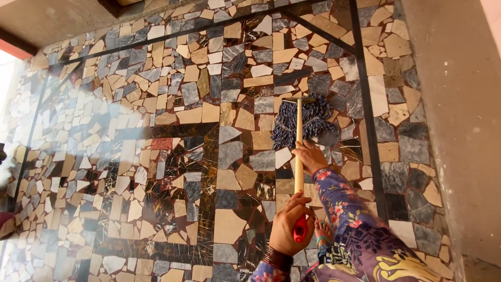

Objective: The person is mopping a tiled indoor floor using a mop and a bucket of water.

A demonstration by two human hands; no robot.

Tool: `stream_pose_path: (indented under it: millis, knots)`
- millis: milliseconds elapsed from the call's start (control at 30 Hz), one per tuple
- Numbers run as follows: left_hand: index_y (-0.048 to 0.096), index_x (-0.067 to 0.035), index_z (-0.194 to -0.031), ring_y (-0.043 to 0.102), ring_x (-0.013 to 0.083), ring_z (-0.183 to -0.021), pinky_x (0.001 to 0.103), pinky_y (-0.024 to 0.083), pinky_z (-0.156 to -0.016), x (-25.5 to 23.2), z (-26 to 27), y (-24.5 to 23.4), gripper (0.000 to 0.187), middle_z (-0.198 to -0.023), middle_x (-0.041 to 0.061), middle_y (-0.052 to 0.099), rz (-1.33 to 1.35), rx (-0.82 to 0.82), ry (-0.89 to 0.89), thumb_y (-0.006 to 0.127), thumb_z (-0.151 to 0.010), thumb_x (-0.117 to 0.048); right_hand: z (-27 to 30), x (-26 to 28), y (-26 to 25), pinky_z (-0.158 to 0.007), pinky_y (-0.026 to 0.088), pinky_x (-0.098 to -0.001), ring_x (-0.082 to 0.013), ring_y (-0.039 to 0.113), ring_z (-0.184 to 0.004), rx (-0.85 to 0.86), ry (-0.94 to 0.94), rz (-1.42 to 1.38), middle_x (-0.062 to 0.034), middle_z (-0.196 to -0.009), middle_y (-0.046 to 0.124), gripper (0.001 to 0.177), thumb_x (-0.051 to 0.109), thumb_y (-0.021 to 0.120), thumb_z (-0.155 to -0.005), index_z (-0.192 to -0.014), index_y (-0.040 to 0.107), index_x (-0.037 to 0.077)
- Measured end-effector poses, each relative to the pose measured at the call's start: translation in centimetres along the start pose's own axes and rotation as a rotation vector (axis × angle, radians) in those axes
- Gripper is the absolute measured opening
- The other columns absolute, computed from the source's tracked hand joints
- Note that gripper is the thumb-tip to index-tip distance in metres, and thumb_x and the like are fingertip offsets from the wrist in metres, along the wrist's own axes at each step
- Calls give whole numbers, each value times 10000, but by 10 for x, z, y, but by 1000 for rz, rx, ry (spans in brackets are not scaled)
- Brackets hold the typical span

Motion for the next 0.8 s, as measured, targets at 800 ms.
stream_pose_path:
  millis: [800]
  knots:
    - [698,-28,-806,770,237,-697,316,611,-658,-195,176,-24,73,-867,90,775,-73,-154,-102,688,-771,-92,253,124,-54,-664,559,-441,-335,687,-763,-284,-579,-477,-69,-830,677,468,125,849,-708,-1083,572,153]
Point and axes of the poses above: each hand's wrist, its own z-axis away from the middle knuckle, its own y-axis out of the palm, x = y × z, the point moved 3 cm from there along -z, towards the middle knuckle
